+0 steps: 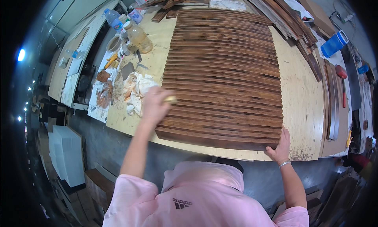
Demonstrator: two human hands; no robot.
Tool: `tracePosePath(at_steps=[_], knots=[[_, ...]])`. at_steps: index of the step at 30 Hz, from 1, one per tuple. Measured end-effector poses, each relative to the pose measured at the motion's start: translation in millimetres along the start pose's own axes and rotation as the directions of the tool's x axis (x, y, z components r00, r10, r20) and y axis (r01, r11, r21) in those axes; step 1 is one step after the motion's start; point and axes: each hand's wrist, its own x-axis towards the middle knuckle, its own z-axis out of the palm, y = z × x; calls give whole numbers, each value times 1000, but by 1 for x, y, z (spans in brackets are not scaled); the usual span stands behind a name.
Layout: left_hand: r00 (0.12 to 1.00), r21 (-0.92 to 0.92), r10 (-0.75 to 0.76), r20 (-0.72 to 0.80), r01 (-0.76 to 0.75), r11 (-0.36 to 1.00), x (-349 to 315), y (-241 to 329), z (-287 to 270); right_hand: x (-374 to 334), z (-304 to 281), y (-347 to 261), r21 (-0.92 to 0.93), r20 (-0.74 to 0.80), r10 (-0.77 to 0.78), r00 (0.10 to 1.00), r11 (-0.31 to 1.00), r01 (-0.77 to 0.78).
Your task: The person wipes a wooden board with a cloth, aligns it with other slats on a table, and then uses a yellow block to rub the surface of the assembled wood panel.
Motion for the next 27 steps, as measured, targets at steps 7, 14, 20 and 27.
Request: tracePosePath(at_steps=[7,14,20,27], knots=[[972,-149,234,-36,-236,960,27,82,26,0,-2,0,-10,-14,-23,1000,1000,23],[896,-206,420,145,-388,898,45,109,53,0,-2,0,8,3,-1,1000,1000,1],[901,-250,431,-41,-427,869,58,157,66,0,-4,-1,-16,30,8,1000,1000,-8],[824,-270,562,70,-527,806,61,216,127,1,-2,1,-47,42,-14,999,999,16]])
